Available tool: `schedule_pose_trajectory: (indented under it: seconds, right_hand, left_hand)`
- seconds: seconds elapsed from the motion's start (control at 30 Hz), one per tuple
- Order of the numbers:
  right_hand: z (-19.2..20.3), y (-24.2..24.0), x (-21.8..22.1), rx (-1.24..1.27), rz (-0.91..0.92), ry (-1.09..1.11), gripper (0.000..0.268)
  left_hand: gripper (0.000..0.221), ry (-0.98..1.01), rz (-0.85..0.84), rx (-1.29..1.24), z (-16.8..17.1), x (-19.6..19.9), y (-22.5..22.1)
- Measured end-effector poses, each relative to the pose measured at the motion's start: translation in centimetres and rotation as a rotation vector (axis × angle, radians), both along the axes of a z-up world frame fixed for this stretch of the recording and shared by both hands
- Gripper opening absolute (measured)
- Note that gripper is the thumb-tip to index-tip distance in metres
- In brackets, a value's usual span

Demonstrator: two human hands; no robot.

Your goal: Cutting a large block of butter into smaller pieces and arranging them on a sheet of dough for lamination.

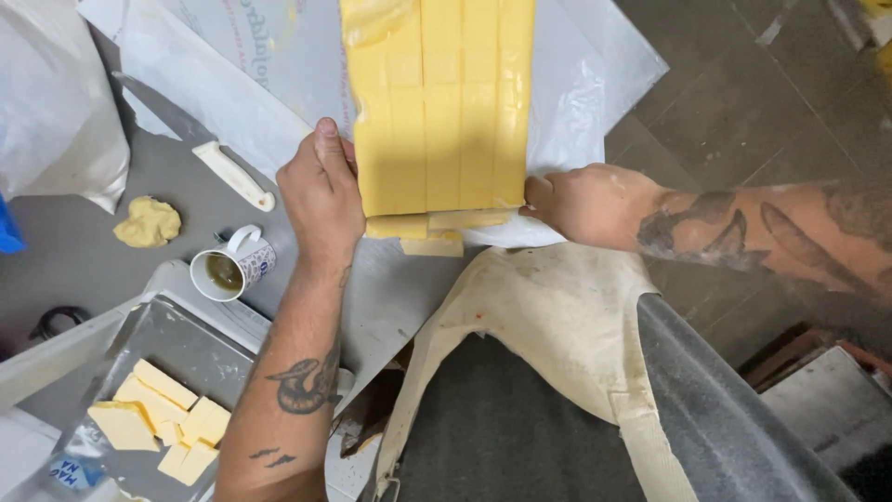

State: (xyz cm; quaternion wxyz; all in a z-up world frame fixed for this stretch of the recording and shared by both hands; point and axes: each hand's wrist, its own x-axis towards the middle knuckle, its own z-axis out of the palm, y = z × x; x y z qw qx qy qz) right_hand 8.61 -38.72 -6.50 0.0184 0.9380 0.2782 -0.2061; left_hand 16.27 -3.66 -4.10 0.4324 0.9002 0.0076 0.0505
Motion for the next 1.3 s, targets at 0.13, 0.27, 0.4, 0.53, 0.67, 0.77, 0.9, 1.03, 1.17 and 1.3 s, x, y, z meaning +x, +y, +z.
schedule_pose_trajectory:
  seconds: [0.13, 0.27, 0.4, 0.53, 0.67, 0.77, 0.9, 1.03, 1.17, 1.3]
  right_hand:
    - [-0.8, 1.3, 1.5, -0.099, -0.216, 0.301, 0.054]
    - [-0.4, 1.7, 0.7, -0.085, -0.286, 0.306, 0.057]
    - [-0.8, 1.9, 0.8, -0.061, -0.296, 0.223, 0.057]
    - [0.2, 2.4, 1.7, 0.008, -0.294, 0.263, 0.048]
    - [3.4, 1.4, 4.8, 0.118, -0.222, 0.730, 0.051]
    - [3.4, 0.6, 4.4, 0.103, -0.224, 0.728, 0.049]
    - [3.1, 0.4, 4.5, 0.092, -0.205, 0.717, 0.043]
    - [2.6, 0.4, 4.9, 0.092, -0.190, 0.694, 0.038]
    - [2.0, -0.3, 4.1, 0.084, -0.188, 0.690, 0.034]
    - [1.8, -0.1, 4.2, 0.065, -0.153, 0.673, 0.029]
  left_hand:
    - [0.059, 0.005, 0.006, 0.006, -0.1, 0.1, 0.2]
    - [0.059, 0.004, -0.006, 0.010, -1.3, 0.1, 0.2]
    - [0.058, 0.004, -0.006, -0.009, -1.4, 0.2, 0.0]
    - [0.056, -0.047, -0.018, 0.007, -1.1, 0.2, 0.2]
    - [0.066, 0.050, 0.005, 0.136, -2.1, 0.3, 0.0]
    - [0.064, 0.081, -0.003, 0.104, -3.9, 0.0, 0.3]
    - [0.066, 0.120, -0.005, 0.112, -4.0, 0.0, 0.3]
    - [0.065, 0.102, -0.013, 0.115, -4.0, 0.3, 0.3]
    - [0.063, 0.119, -0.013, 0.049, -5.1, 0.0, 0.0]
    - [0.063, 0.128, 0.009, 0.050, -5.5, 0.0, 0.2]
